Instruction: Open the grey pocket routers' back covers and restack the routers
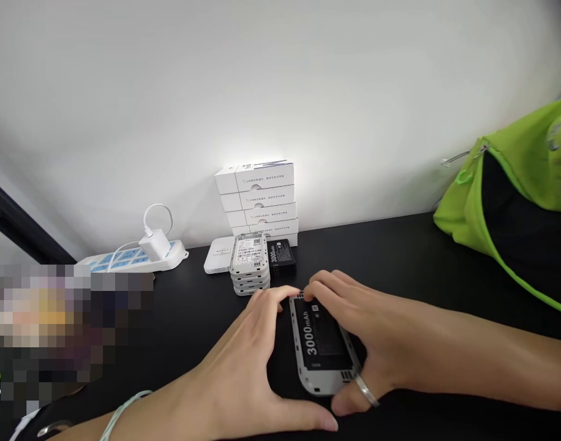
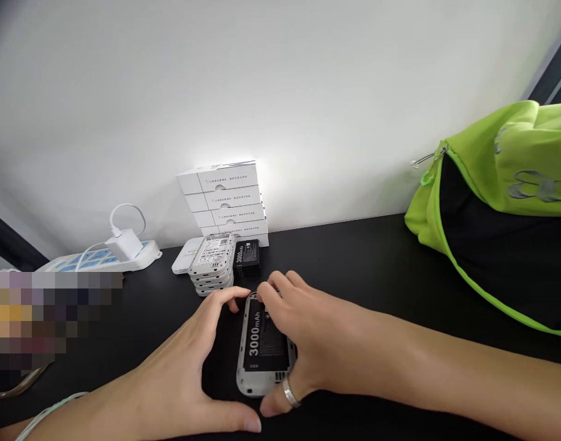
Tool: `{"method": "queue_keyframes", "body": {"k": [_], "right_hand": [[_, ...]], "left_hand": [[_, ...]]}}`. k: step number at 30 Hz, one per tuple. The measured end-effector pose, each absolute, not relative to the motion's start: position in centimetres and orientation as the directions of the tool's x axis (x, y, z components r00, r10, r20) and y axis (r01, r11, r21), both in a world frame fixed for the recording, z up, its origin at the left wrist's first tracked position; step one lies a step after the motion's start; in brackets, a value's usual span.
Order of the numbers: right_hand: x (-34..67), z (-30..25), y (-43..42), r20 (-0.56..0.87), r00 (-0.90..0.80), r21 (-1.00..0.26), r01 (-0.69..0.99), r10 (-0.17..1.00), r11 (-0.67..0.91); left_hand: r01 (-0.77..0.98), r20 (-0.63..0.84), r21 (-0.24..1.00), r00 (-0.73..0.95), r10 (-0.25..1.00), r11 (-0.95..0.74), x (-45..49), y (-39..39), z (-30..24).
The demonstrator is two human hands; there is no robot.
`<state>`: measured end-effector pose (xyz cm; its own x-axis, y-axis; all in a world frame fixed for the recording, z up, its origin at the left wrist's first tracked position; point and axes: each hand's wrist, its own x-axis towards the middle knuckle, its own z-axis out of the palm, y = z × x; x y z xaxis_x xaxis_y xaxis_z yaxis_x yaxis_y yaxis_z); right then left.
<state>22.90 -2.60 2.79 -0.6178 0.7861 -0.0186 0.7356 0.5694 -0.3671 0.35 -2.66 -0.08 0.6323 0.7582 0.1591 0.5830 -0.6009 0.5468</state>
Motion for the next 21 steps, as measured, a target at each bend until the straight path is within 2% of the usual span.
{"method": "queue_keyframes", "body": {"k": [4,7,10,13,15,21], "right_hand": [[22.2,2.6,-1.8,-0.025,-0.638,-0.460,0.691,0.770,0.558],[22.3,2.9,-1.2,-0.089,-0.553,-0.569,0.711,0.829,0.413],[22.0,3.0,-0.8,-0.117,-0.430,-0.636,0.725,0.895,0.266],[21.6,3.0,-0.7,-0.129,-0.372,-0.673,0.713,0.919,0.194],[21.6,3.3,-0.8,-0.108,-0.383,-0.729,0.658,0.917,0.189],[21.9,5.4,-2.5,0.103,-0.495,-0.760,0.520,0.863,0.390]], "left_hand": [[0.564,0.146,0.636,0.582,0.800,-0.526,0.4,-2.4,-0.3],[0.544,0.165,0.684,0.533,0.830,-0.486,0.5,-2.5,-0.4],[0.546,0.155,0.673,0.555,0.817,-0.499,0.5,-2.5,-0.4],[0.532,0.183,0.613,0.624,0.760,-0.584,0.4,-2.4,-0.3],[0.497,0.251,0.564,0.658,0.710,-0.660,0.3,-2.2,-0.1],[0.420,0.576,0.346,0.611,0.543,-0.839,0.1,-1.2,0.5]]}}
